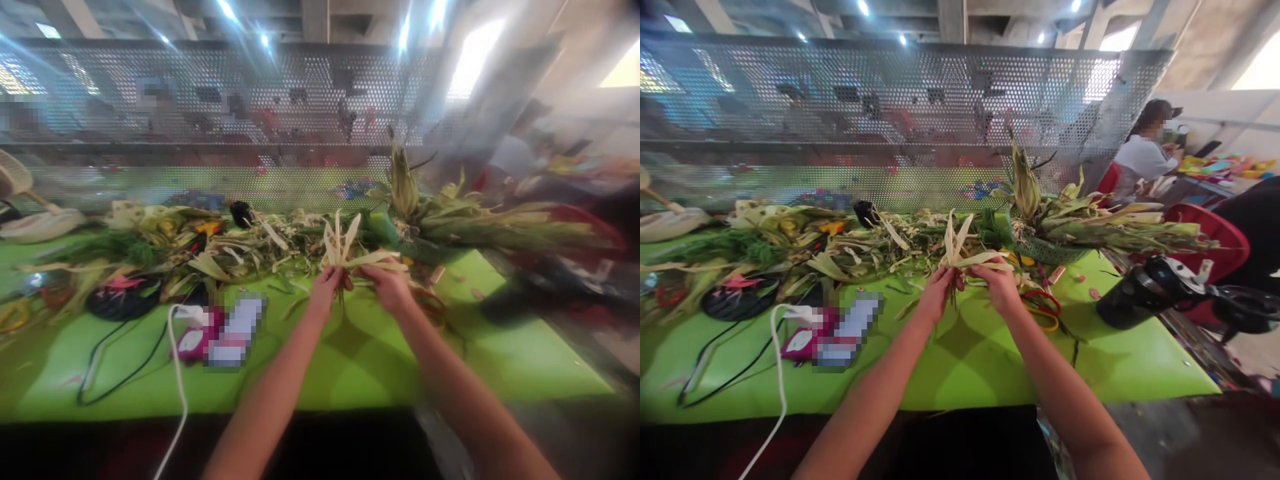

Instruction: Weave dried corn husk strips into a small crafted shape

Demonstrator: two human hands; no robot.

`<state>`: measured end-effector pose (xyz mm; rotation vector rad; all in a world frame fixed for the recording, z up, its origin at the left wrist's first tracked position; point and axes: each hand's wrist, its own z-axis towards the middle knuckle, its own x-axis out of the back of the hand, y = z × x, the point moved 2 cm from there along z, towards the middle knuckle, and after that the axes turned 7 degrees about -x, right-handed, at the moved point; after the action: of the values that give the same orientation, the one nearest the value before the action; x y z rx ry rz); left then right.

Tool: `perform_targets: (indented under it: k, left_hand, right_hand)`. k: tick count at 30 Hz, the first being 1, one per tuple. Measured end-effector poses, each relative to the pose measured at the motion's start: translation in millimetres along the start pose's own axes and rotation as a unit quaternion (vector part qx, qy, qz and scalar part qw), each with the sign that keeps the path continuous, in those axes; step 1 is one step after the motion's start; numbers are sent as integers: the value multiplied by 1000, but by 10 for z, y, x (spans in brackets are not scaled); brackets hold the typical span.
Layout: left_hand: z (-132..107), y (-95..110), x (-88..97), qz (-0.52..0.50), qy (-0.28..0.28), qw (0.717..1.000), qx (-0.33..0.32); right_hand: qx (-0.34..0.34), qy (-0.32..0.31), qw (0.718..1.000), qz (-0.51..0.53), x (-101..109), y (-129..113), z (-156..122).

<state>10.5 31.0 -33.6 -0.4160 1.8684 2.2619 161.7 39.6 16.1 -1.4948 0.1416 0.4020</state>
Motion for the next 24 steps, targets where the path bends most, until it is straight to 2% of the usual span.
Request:
perform_targets:
  k: [3,7,12,14,15,17,19,21,22,24]
  left_hand:
    - [1,10,4,-33,-17,999,-12]
    - [-24,82,-20,-29,-6,999,-17]
    - [-33,114,-32,-6,4,1000,-23]
    - [-30,104,-22,18,-4,999,-28]
    - [-30,101,-16,38,-9,999,-31]
    - [-36,103,-6,92,-20,995,-42]
    - [-53,115,-6,161,-29,985,-61]
    - [-78,127,-17,240,-38,966,-86]
    - [-93,132,-27,278,-42,954,-102]
    - [-121,138,-48,342,-44,928,-144]
  right_hand:
    - [8,-15,1000,-8,-16,10,-6]
    - [-2,-24,998,-62,-11,20,4]
    - [-68,-107,981,-145,-36,96,19]
    - [-96,-122,972,-177,-4,102,46]
    - [-98,-109,971,-189,30,84,67]
    - [-58,-38,978,-199,131,4,118]
    - [33,71,976,-201,244,-114,147]
    - [122,155,955,-222,314,-215,132]
    - [152,173,942,-242,320,-247,113]
    - [168,163,931,-281,284,-261,69]
